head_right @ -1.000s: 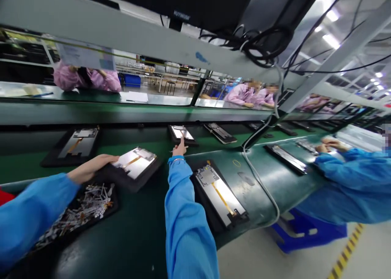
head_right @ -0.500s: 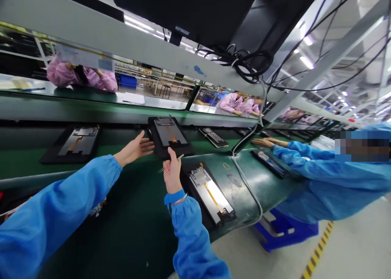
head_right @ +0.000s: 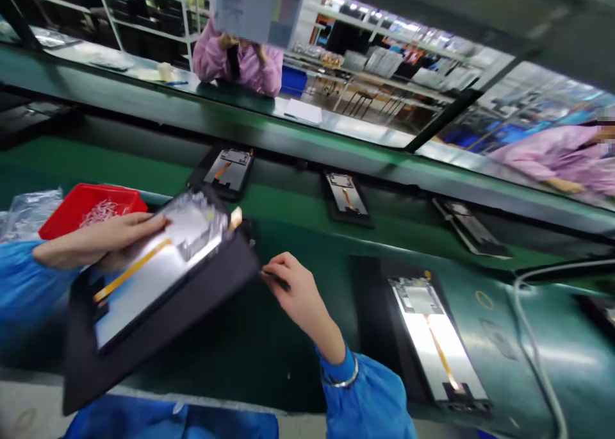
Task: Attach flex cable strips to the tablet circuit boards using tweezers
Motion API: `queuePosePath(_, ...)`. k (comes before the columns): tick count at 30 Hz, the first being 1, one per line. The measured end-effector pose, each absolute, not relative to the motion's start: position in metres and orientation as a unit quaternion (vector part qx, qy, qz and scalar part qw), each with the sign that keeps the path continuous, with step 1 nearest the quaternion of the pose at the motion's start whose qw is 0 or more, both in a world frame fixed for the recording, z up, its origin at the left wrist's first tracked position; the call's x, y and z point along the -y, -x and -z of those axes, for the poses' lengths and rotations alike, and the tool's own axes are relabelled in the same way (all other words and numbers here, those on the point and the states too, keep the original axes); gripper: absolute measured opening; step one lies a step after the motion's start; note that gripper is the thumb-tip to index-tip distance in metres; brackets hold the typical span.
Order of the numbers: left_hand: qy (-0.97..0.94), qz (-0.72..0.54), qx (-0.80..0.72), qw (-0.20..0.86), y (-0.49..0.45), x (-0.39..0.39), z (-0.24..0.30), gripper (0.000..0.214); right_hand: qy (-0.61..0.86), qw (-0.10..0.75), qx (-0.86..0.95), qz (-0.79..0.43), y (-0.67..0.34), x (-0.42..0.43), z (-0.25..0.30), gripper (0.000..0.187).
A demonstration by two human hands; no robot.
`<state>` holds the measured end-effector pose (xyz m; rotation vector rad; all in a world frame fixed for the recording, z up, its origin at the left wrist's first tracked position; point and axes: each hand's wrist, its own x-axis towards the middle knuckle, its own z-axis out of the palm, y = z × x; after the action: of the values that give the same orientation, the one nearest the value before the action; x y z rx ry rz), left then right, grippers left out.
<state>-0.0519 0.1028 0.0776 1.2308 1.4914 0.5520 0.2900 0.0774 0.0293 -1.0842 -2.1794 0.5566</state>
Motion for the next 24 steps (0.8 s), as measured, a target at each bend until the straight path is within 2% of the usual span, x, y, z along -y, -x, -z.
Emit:
queuePosePath(2, -0.607, -0.149, -0.579, 0.524, 0.059, -0.076, -0.066, 0.061, 0.4, 0.299, 0.839, -0.217, -0.27, -0.087, -0.027, 0.011)
queuePosePath(6, -0.749, -0.042, -0.492, 0.441, 0.038, -0.031, -0.029, 0.053, 0.423, 0.181, 0.855, -0.24, -0.211, -0.103, -0.021, 0.005)
queuePosePath(12, -0.848, -0.044, -0.464, 0.254, 0.021, -0.002, -0.005, 0.034, 0.428, 0.12, 0.857, -0.26, -0.157, -0.109, -0.007, 0.008)
queuePosePath(15, -0.866, -0.078, -0.451, 0.2, 0.032, -0.006, -0.011, 0.027, 0.43, 0.117, 0.853, -0.273, -0.155, -0.112, -0.005, 0.013)
queuePosePath(19, -0.858, -0.147, -0.47, 0.145, 0.047, -0.031, -0.016, 0.033, 0.41, 0.143, 0.85, -0.298, -0.161, -0.115, -0.014, 0.022)
queuePosePath(24, -0.856, -0.224, -0.442, 0.149, 0.044, -0.064, -0.017, 0.025, 0.347, 0.222, 0.831, -0.375, -0.168, -0.11, -0.023, 0.023)
